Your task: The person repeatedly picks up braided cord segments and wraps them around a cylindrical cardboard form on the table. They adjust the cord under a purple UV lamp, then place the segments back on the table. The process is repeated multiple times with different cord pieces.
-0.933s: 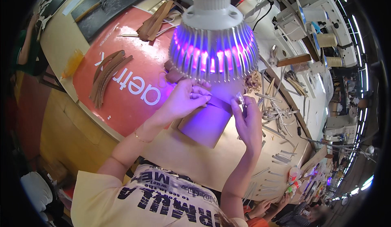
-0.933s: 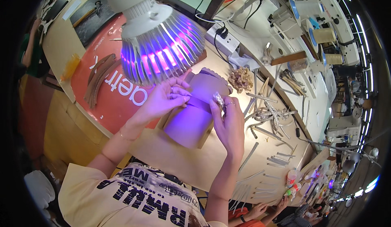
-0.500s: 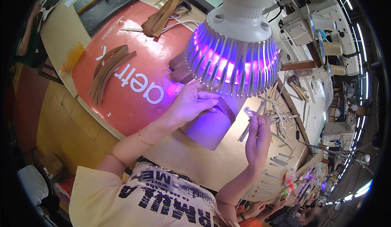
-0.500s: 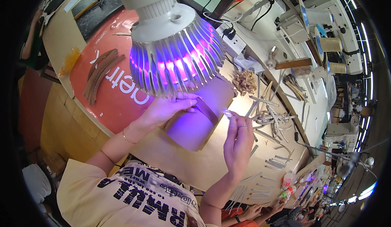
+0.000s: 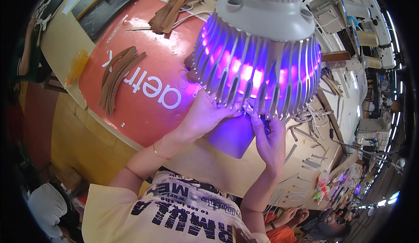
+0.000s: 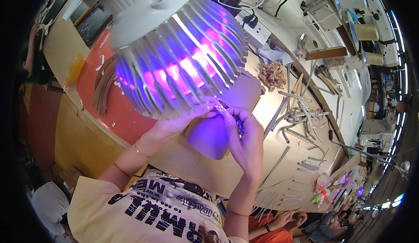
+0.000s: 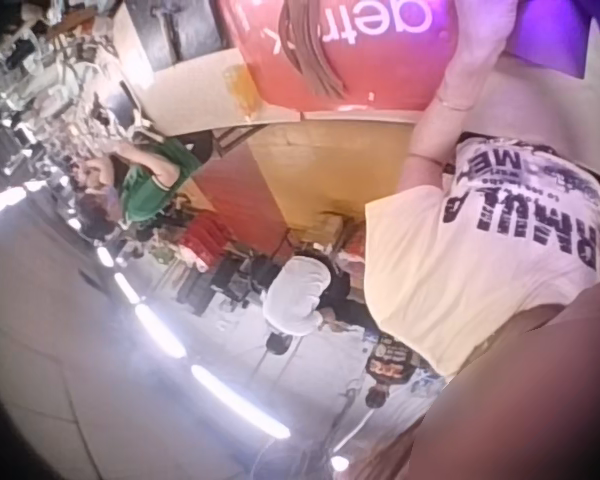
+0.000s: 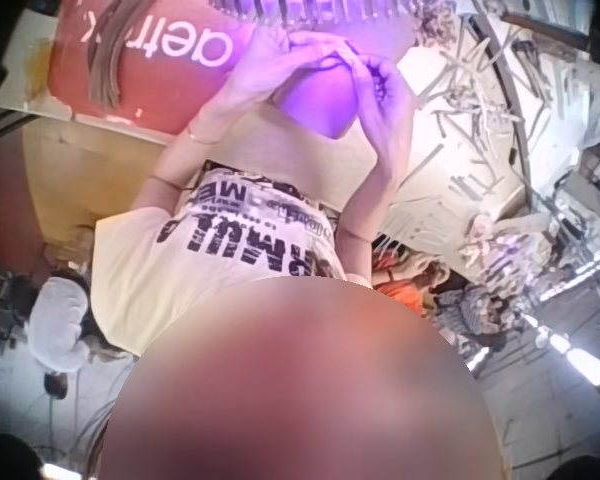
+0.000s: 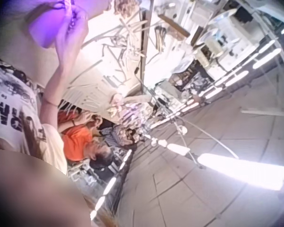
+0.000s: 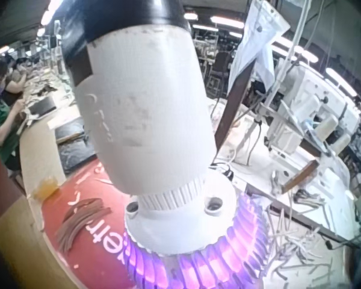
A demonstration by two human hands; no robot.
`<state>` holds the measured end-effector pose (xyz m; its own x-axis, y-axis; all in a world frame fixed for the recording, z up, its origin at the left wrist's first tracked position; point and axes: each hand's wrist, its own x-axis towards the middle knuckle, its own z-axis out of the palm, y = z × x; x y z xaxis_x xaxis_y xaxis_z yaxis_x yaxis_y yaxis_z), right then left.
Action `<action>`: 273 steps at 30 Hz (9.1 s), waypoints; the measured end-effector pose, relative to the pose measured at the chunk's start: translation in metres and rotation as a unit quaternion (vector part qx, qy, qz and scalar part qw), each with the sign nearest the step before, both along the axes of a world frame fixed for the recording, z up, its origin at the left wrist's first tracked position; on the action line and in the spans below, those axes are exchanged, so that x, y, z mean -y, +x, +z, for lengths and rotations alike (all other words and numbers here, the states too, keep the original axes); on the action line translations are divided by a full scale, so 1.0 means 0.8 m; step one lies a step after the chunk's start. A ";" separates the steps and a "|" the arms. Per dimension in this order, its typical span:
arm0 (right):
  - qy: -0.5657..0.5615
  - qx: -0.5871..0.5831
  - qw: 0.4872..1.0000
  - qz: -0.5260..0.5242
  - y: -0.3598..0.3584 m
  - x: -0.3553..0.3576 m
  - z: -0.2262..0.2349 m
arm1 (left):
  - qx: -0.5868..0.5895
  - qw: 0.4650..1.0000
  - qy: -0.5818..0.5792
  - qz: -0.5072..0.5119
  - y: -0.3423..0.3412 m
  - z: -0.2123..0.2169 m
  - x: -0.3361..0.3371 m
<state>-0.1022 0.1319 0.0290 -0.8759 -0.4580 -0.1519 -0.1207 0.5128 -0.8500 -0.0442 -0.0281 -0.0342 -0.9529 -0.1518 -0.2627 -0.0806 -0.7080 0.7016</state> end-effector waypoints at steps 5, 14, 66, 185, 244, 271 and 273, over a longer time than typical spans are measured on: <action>-0.029 -0.007 1.000 -0.003 0.000 0.004 -0.002 | 0.019 0.989 -0.145 -0.036 0.002 -0.039 -0.003; 0.004 0.003 1.000 0.019 -0.007 0.003 0.004 | 0.016 0.993 -0.113 -0.020 0.006 -0.063 0.000; -0.095 0.114 0.988 -0.040 -0.025 0.002 -0.012 | 0.175 0.974 0.143 0.010 0.010 -0.087 0.023; -0.116 0.125 0.984 -0.059 -0.029 0.006 -0.014 | 0.124 0.985 0.101 0.058 0.011 -0.103 0.004; -0.087 0.148 0.985 0.021 -0.045 -0.013 -0.013 | -0.178 0.770 -0.612 -0.008 0.024 -0.008 -0.028; 0.011 0.024 1.000 0.016 -0.030 -0.035 0.020 | -0.162 0.784 -0.598 -0.041 0.021 -0.003 -0.019; 0.013 0.023 1.000 0.012 -0.030 -0.037 0.019 | -0.165 0.776 -0.607 -0.042 0.021 -0.003 -0.019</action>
<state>-0.1260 0.1615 0.0439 -0.8561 -0.4746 -0.2044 -0.0939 0.5318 -0.8417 -0.0276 -0.0127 -0.0363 -0.9578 -0.0305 0.2858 0.2352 0.4884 0.8403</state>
